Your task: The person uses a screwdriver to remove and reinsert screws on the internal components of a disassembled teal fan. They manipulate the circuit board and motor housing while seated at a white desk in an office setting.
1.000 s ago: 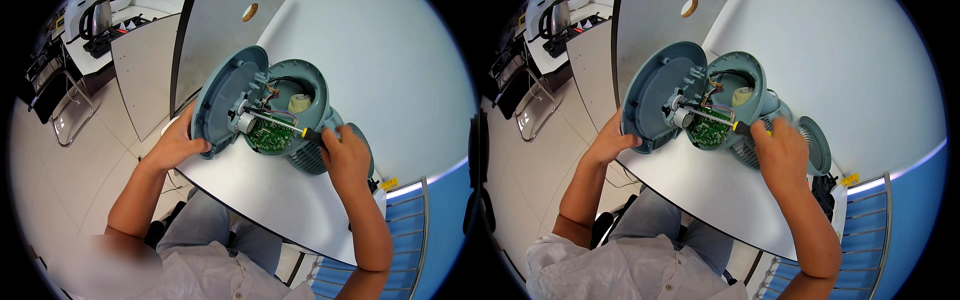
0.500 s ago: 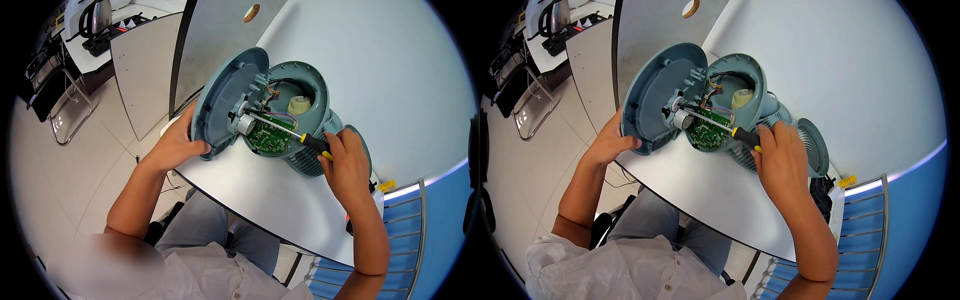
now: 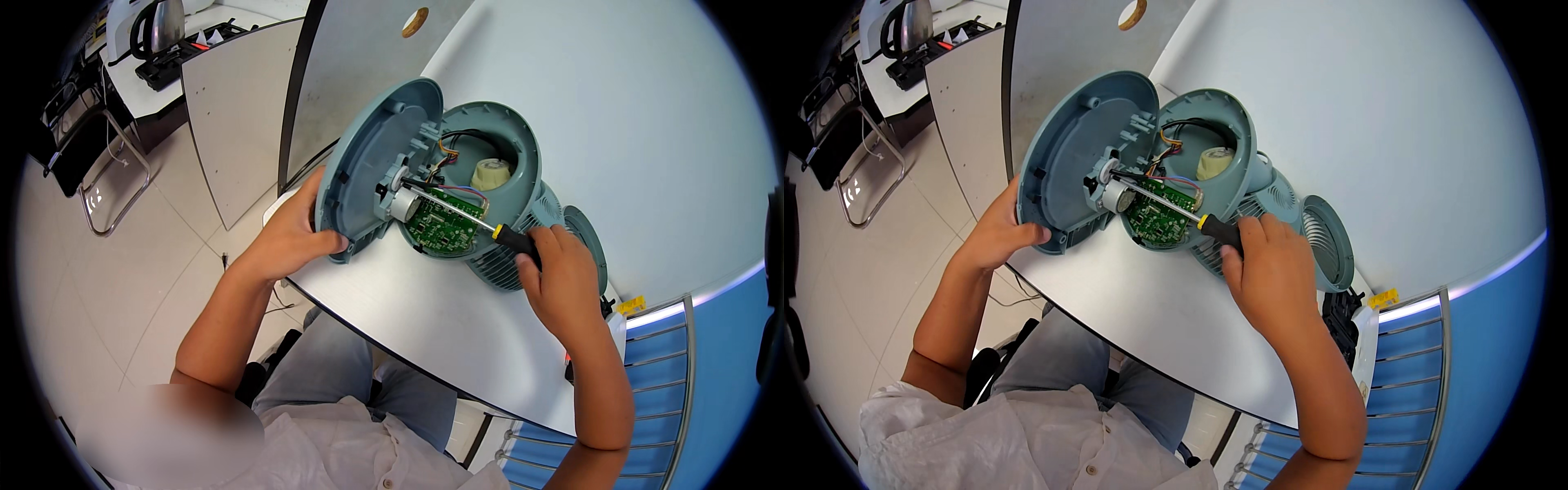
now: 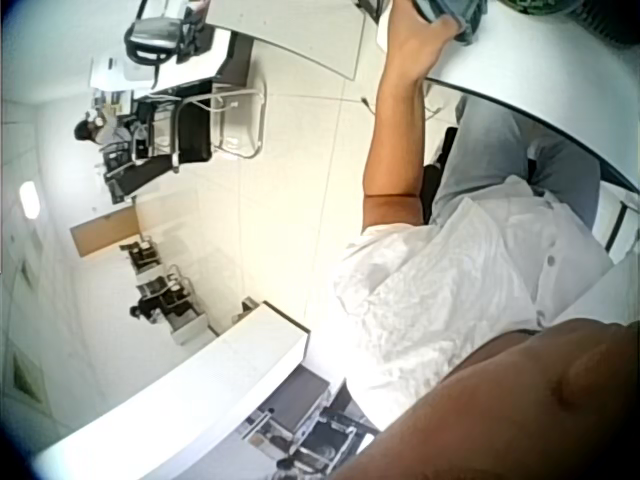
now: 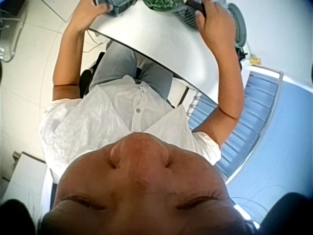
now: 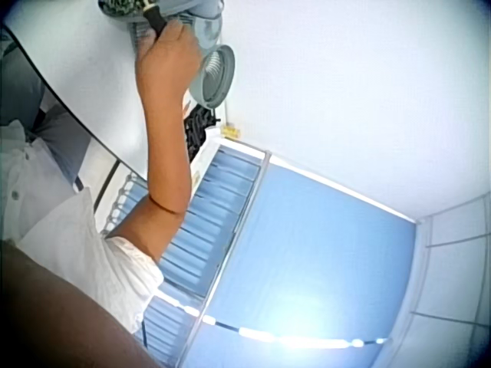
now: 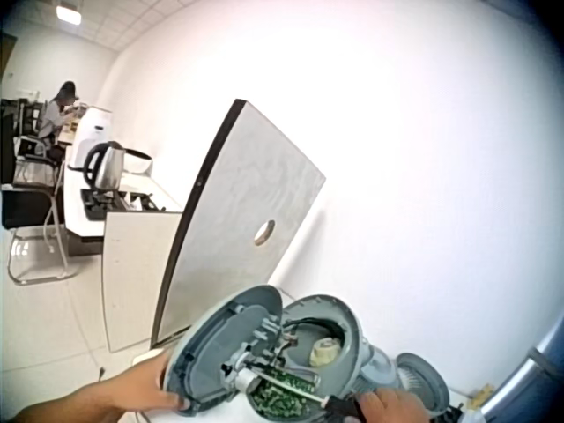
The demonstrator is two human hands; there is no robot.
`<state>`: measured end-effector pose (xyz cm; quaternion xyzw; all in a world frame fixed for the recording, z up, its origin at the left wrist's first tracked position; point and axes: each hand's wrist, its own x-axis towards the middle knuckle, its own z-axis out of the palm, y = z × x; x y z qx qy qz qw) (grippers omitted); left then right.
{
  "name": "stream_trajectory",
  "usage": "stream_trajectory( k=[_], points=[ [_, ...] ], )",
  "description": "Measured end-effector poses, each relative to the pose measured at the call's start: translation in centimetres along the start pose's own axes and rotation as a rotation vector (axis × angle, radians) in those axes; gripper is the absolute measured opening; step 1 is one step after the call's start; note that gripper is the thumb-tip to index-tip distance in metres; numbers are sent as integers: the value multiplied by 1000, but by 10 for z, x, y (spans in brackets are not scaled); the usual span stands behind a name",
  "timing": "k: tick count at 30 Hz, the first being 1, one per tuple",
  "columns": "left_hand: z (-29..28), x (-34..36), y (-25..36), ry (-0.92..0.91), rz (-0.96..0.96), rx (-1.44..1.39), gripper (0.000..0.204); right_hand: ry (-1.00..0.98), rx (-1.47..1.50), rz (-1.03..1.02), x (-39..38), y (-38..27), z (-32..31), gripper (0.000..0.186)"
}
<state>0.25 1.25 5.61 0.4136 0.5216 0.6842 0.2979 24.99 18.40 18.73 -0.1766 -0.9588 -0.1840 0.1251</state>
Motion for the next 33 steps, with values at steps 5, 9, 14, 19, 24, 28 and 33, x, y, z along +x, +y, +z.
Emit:
stream_trajectory(
  k=[5, 9, 14, 19, 24, 28, 33],
  points=[
    [-3, 1, -4, 8, 26, 19, 94, 23, -29, -37, 0, -2, -7, 35],
    [-1, 1, -2, 2, 6, 11, 95, 53, 13, -32, 3, -3, -6, 37],
    [-2, 0, 1, -6, -6, 19, 95, 107, -1, -68, 4, -3, 4, 38],
    [-2, 1, 0, -9, -8, 20, 94, -39, -133, 26, 0, -6, 9, 31],
    [-2, 0, -1, -6, 8, 26, 92, -17, 17, 21, 0, -8, 4, 25],
    [-2, 0, -1, -10, 14, 25, 91, -2, 5, 25, -4, -10, 1, 30],
    [-1, 0, -1, -6, 16, 7, 91, 39, -23, -19, -2, -9, -9, 28]
  ],
)
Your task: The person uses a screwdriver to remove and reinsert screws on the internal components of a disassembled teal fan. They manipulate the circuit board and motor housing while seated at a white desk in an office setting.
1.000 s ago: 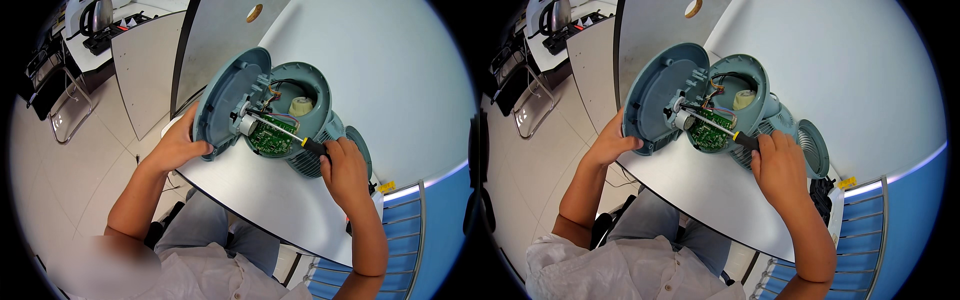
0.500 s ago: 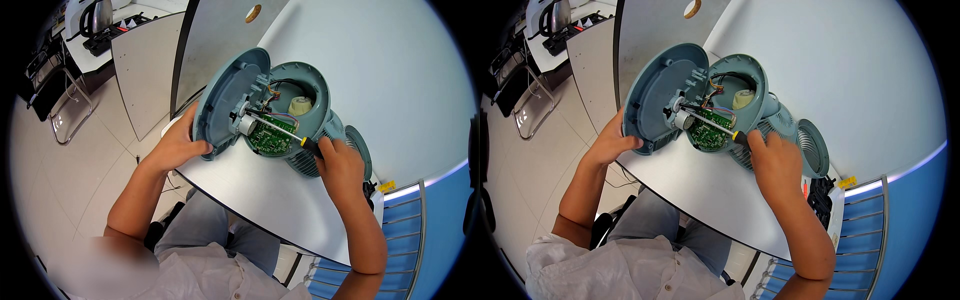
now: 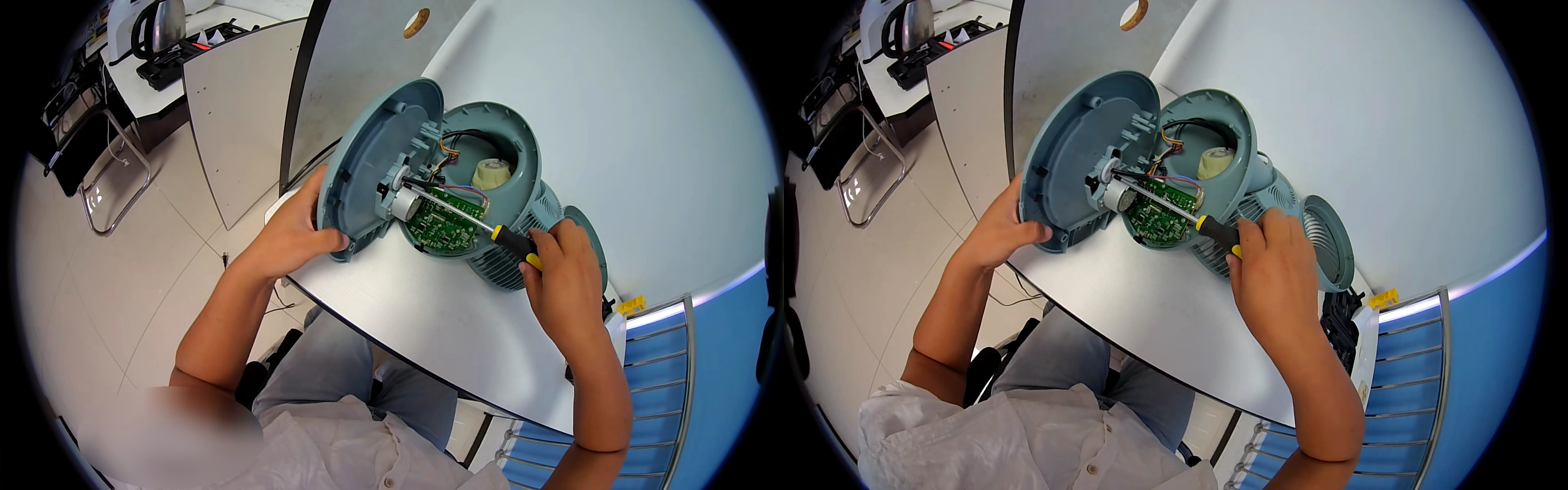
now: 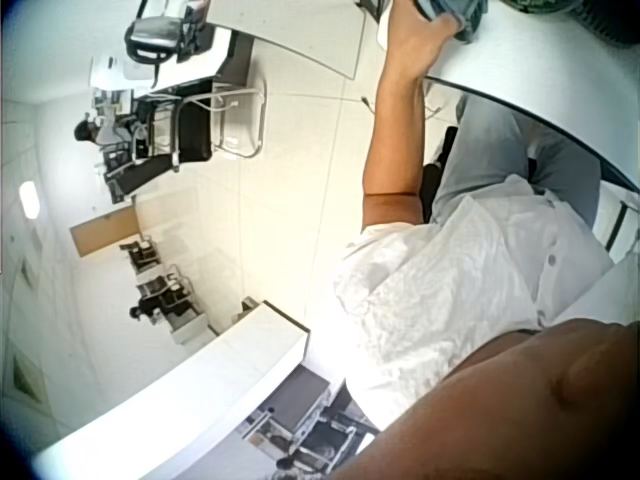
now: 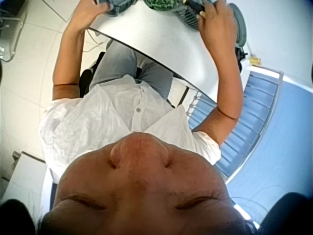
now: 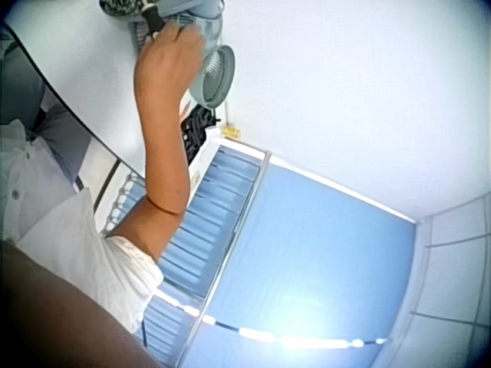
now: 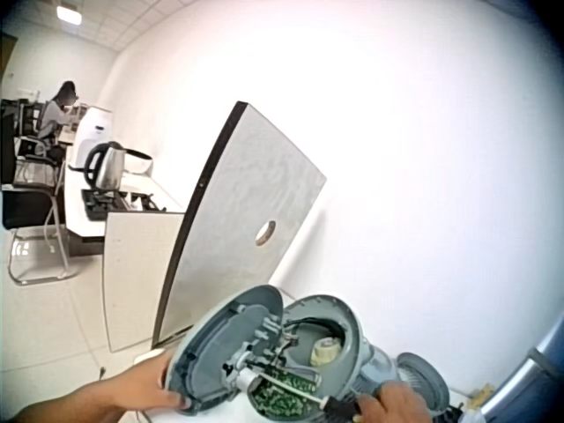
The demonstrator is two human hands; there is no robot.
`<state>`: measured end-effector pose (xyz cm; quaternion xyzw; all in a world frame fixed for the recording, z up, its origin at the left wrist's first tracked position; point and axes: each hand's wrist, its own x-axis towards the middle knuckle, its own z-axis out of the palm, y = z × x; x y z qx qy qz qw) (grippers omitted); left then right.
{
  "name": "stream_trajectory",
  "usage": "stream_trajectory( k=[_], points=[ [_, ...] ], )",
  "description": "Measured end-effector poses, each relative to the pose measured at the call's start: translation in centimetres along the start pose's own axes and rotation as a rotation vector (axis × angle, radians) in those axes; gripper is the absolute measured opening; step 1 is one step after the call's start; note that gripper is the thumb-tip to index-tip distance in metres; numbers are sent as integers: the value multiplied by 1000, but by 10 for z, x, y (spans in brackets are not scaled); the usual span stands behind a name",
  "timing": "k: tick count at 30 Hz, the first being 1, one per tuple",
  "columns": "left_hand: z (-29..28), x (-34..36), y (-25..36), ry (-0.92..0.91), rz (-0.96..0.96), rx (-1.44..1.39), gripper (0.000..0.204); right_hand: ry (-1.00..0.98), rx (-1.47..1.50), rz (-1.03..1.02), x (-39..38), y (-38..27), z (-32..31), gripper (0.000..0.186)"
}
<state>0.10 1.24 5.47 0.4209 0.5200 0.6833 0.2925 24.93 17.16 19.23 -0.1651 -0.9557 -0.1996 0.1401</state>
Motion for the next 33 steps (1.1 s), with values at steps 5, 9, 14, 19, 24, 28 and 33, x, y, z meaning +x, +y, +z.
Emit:
stream_trajectory(
  k=[5, 9, 14, 19, 24, 28, 33],
  points=[
    [0, 1, 1, 9, 35, 19, 88, 65, -40, 2, 8, 1, 3, 29],
    [0, 1, 3, 10, -13, 41, 84, 21, -120, 23, 7, 5, 10, 33],
    [1, -1, 5, 16, -37, 40, 83, -60, 23, 44, 2, 2, 5, 30],
    [0, -1, 3, 12, 0, 13, 86, -80, -8, 33, -3, 2, 4, 32],
    [0, -1, 5, 18, -15, 38, 86, -38, 3, -5, 5, 3, -2, 30],
    [2, -2, 9, 21, -31, 47, 85, 18, -99, 3, 8, 6, 9, 31],
    [1, -2, 11, 12, -46, 30, 81, -238, 13, 125, 6, 2, 4, 33]
  ],
)
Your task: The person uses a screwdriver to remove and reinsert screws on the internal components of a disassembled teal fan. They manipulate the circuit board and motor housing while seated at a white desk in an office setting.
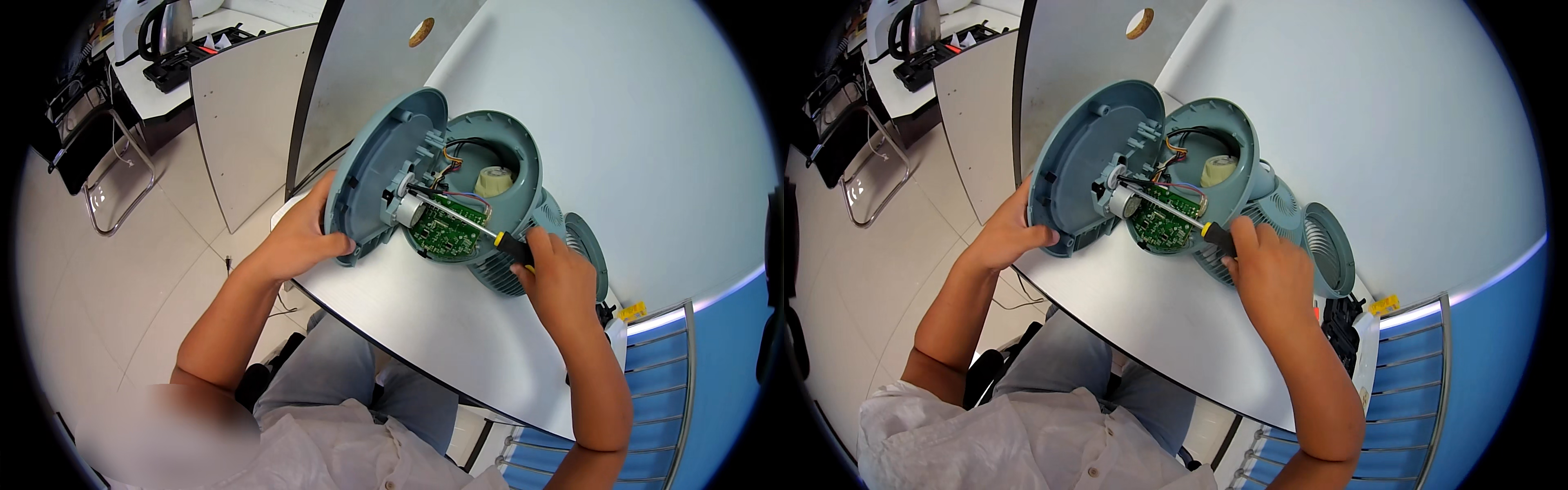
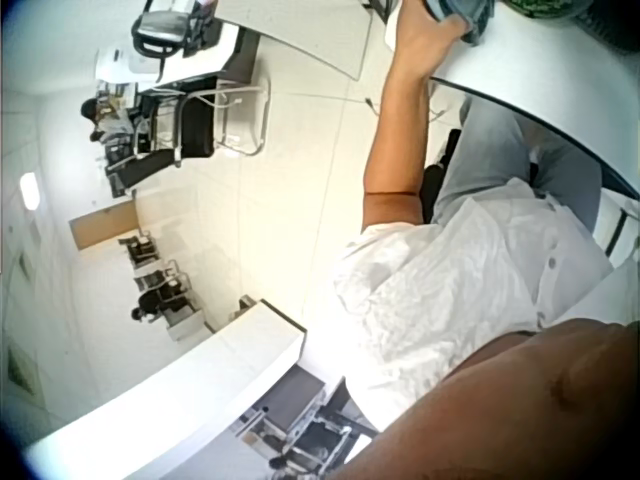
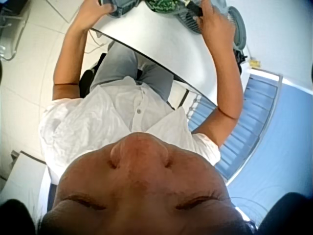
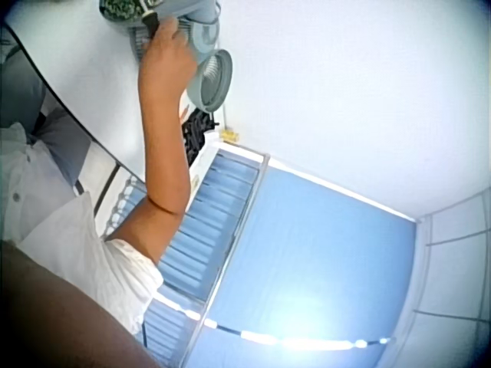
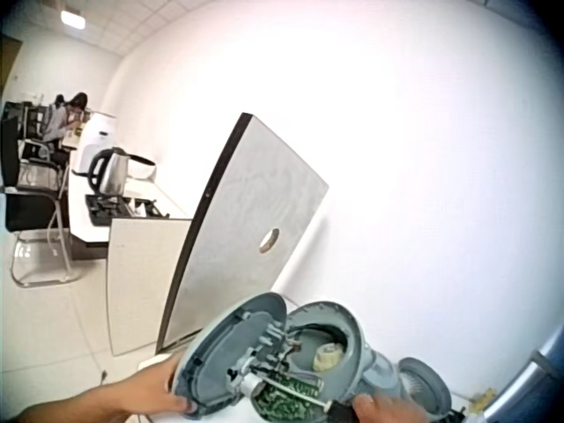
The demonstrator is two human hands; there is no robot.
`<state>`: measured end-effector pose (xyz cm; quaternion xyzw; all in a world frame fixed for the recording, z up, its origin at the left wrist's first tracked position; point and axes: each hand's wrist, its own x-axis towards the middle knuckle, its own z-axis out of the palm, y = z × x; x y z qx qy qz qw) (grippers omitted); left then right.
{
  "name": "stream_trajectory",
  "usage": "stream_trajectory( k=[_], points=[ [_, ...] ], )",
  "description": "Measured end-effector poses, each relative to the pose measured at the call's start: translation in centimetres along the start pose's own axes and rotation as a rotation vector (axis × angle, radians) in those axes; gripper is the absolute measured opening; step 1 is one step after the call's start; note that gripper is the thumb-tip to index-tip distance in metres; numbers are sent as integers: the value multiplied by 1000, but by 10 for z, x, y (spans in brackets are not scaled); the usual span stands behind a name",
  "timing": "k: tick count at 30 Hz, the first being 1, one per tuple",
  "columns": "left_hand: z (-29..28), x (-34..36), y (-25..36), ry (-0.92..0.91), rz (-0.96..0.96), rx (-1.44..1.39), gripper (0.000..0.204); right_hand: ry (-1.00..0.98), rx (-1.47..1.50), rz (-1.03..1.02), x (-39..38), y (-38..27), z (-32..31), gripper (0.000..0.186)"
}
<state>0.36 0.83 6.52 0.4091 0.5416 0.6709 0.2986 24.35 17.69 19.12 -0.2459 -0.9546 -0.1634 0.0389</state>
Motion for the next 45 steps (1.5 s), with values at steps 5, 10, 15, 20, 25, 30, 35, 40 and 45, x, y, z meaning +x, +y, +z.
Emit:
stream_trajectory(
  k=[5, 10, 15, 20, 25, 30, 35, 40, 45],
  points=[
    [-1, 0, -1, -3, 5, 26, 80, 104, 44, -153, -5, 8, -6, 39],
    [0, 0, -4, 0, 23, 32, 80, 150, -27, -113, -3, 1, -16, 40],
    [0, 1, -6, -3, 49, 29, 80, 167, -68, -100, -1, 2, -14, 41],
    [1, 0, -3, 6, 36, 31, 79, -249, 37, 143, 5, -5, -22, 32],
    [0, 1, -5, 6, 48, 41, 79, 0, 42, -7, -1, 7, -12, 29],
    [0, 2, -6, 11, 43, 22, 79, 126, 25, -78, -2, 8, -12, 29],
    [1, 1, -3, 16, 31, 29, 82, 249, -1, -103, 2, 5, -8, 32],
    [1, 2, -7, 13, 59, 25, 85, 12, -27, 73, 4, 3, -4, 33],
    [-1, 2, -8, -13, 64, 20, 87, 223, -59, -94, -2, 6, 3, 34]
  ],
)
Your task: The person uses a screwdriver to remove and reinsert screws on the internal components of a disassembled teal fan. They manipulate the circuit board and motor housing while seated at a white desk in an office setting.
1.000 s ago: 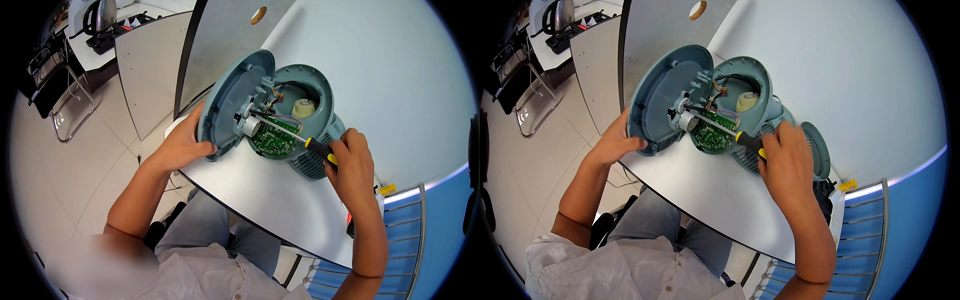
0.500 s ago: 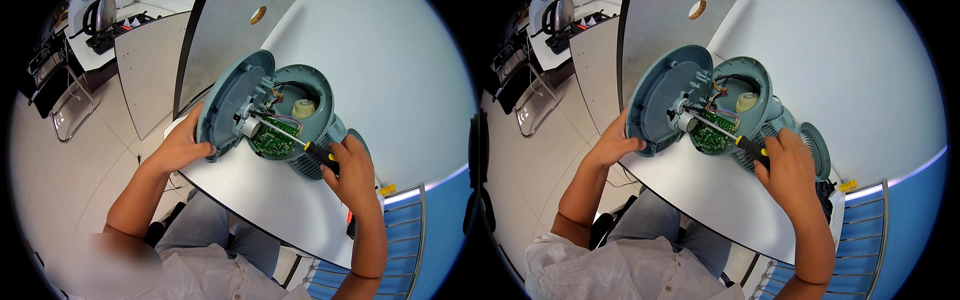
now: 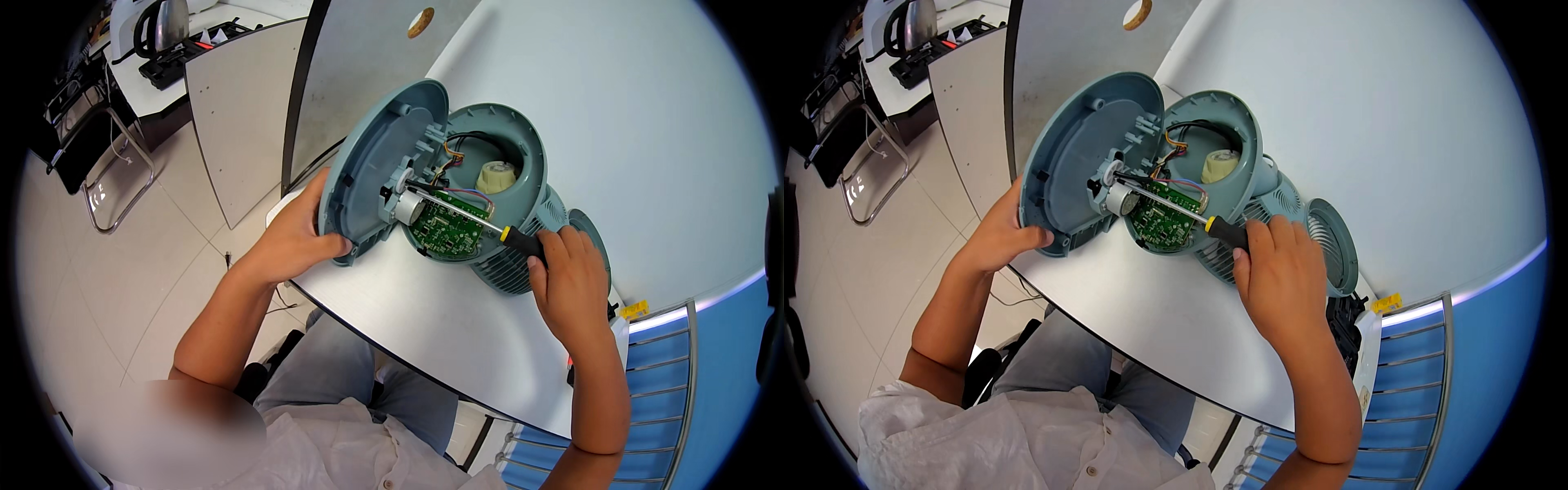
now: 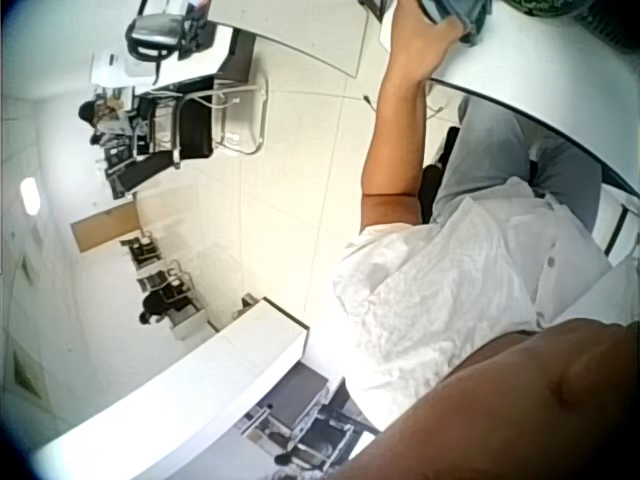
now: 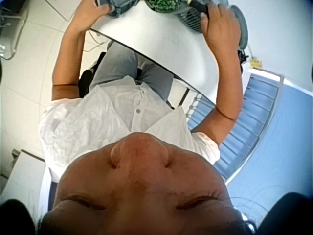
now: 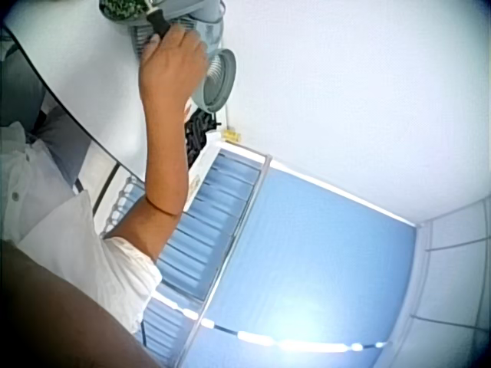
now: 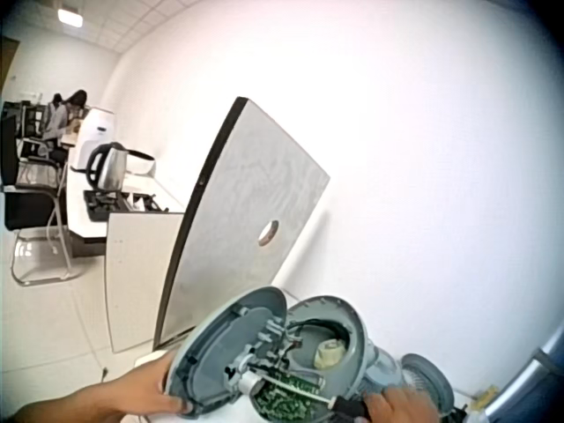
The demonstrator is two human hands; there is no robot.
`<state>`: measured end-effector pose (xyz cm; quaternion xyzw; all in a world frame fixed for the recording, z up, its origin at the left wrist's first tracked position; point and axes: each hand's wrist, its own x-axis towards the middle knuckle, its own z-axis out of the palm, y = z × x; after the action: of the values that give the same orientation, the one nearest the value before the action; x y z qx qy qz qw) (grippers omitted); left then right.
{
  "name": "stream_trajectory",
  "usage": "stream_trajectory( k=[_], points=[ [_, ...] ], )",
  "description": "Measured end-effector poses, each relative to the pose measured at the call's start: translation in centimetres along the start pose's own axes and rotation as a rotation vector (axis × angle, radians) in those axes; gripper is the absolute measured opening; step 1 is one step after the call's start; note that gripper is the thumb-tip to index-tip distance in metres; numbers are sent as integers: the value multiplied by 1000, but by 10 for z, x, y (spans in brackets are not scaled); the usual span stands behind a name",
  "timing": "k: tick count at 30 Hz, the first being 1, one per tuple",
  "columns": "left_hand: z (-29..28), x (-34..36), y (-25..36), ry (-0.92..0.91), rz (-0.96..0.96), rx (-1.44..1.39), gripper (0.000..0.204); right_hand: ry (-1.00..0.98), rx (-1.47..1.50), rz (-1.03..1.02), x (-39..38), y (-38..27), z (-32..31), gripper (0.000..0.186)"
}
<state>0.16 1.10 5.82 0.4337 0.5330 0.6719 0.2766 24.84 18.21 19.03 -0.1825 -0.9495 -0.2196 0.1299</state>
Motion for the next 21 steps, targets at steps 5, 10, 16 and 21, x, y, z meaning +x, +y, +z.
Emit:
stream_trajectory(
  k=[5, 10, 16, 21],
  points=[
    [1, 0, 0, 10, 0, -2, 88, -21, 61, 47, -1, -2, -6, 31],
    [1, 0, -1, 16, -5, 1, 89, -57, 53, 70, 0, -3, -4, 31],
    [2, -1, 0, 8, -30, -15, 90, -63, 21, 54, -5, -2, -1, 33],
    [2, -1, -6, 26, 0, -18, 89, -41, 18, 40, -7, -1, -4, 33]
  ],
)
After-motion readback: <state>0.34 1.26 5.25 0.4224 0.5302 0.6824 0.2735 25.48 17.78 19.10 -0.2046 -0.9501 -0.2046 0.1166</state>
